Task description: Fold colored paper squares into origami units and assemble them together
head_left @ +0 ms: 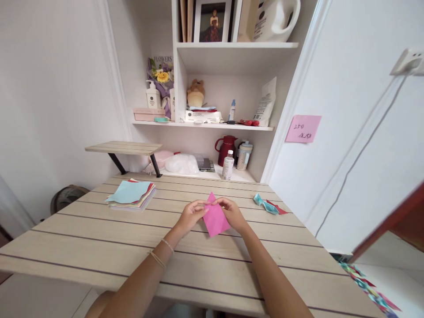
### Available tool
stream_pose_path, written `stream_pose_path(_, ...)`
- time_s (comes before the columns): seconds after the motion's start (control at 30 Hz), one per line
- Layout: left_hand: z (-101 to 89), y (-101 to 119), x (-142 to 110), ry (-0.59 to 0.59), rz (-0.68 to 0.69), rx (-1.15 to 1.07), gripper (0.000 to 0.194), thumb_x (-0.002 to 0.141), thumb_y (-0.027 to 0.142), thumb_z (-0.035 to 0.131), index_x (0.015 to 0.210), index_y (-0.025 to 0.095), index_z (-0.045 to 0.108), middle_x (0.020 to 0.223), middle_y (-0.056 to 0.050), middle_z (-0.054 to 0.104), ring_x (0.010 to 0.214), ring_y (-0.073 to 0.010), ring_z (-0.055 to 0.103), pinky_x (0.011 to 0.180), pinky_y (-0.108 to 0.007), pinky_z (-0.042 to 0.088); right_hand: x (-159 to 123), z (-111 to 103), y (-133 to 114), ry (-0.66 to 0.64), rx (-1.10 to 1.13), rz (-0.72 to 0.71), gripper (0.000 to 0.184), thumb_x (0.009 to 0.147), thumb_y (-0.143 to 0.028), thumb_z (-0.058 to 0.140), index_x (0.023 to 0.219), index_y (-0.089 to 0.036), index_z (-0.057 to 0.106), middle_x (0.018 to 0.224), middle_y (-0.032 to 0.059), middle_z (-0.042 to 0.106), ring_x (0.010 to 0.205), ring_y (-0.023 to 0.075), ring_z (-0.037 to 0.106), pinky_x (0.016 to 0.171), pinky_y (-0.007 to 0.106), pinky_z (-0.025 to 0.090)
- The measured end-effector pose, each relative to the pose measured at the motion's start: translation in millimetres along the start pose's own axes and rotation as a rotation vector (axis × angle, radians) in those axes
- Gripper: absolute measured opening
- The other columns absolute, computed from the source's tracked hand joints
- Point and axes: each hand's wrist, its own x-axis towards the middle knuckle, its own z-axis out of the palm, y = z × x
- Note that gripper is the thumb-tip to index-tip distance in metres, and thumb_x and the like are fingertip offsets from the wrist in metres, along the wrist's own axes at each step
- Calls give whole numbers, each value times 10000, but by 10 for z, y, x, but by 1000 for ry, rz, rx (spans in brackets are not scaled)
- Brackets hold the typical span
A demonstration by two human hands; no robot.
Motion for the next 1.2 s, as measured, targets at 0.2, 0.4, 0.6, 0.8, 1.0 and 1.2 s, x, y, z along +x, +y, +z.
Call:
stream_pose_path(0.2, -95, -51, 66, 203, 36, -47, 322, 609, 277, 695, 885, 114, 659, 872, -107, 680, 780, -195, 626, 697, -290, 482, -23, 30, -108, -135, -149, -65, 343, 650, -218, 634, 992, -228, 615, 1033, 54, 611, 915, 197, 562, 753, 314, 449)
stream_pose_path(0.4, -83, -37, 49, 168, 13, -109, 400, 592, 273, 716, 953, 119, 644, 893, -103, 680, 792, -187, 627, 725, -284, 480, -30, 56, -129, 56, -161, -55, 182, 648, -335, 651, 777, -209, 673, 863, 47, 656, 816, 212, 588, 723, 323, 459)
stream_pose_path(0.6, -16, -62, 18, 86, 38, -4, 385, 553, 247, 742, 891, 98, 633, 858, -116, 683, 800, -210, 631, 759, -321, 476, -19, 54, -71, 245, -72, 42, 337, 650, -440, 640, 841, -163, 640, 630, 24, 621, 599, 171, 564, 585, 292, 456)
stream_pose_path(0.8, 2, -79, 36, 161, 71, -84, 668, 561, 230, 737, 1147, 170, 423, 798, -67, 669, 705, -168, 634, 682, -310, 497, -9, 69, -53, 180, 48, 83, 380, 629, -408, 672, 922, -171, 622, 751, 44, 649, 679, 170, 584, 641, 293, 465)
stream_pose_path(1.0, -72, -95, 72, 211, 25, -82, 507, 612, 301, 700, 1062, 147, 524, 816, -67, 654, 642, -114, 591, 560, -197, 427, -23, 120, -78, 126, -8, 89, 290, 666, -435, 622, 771, -167, 661, 680, 33, 637, 593, 151, 547, 542, 264, 435)
stream_pose_path(1.2, -117, -148, 94, 197, -17, -46, 351, 618, 374, 680, 869, 138, 614, 642, -11, 605, 511, -70, 500, 463, -171, 331, -44, 150, -136, 120, -53, 89, 256, 688, -415, 597, 694, -174, 684, 597, 5, 612, 528, 130, 503, 525, 252, 402)
